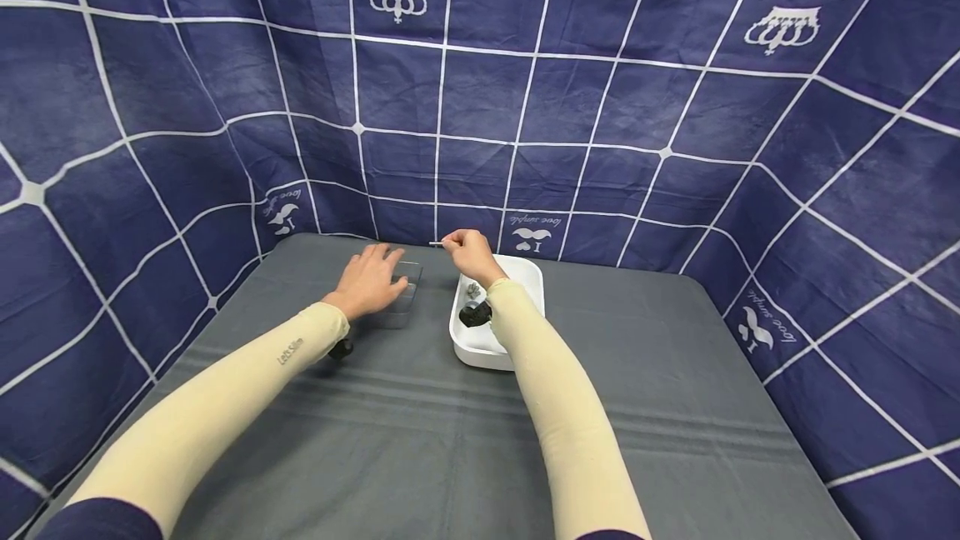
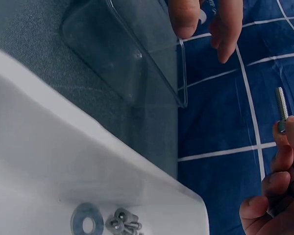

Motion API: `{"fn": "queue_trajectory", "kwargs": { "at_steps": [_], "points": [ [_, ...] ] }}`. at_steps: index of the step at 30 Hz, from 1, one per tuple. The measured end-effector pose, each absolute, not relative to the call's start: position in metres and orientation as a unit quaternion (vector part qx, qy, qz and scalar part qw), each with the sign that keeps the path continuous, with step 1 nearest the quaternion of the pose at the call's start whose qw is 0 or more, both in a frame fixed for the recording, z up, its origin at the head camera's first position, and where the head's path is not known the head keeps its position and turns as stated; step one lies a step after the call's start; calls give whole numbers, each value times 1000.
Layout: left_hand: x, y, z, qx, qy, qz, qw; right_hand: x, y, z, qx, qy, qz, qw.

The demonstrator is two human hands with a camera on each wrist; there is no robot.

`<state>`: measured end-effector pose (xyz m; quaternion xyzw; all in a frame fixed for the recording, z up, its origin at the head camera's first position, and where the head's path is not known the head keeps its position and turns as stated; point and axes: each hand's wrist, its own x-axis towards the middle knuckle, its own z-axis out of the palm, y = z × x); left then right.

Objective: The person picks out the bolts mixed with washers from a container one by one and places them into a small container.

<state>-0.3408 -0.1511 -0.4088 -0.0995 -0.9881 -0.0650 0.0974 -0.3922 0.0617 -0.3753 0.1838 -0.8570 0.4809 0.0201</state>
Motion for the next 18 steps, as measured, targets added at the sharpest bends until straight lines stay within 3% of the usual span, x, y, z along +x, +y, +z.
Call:
{"fn": "queue_trajectory", "kwargs": {
  "at_steps": [18],
  "points": [
    [-337,-187,-415,-78,-990,-85,87,-393,38,-380,200,-864,461,24]
  ]
}}
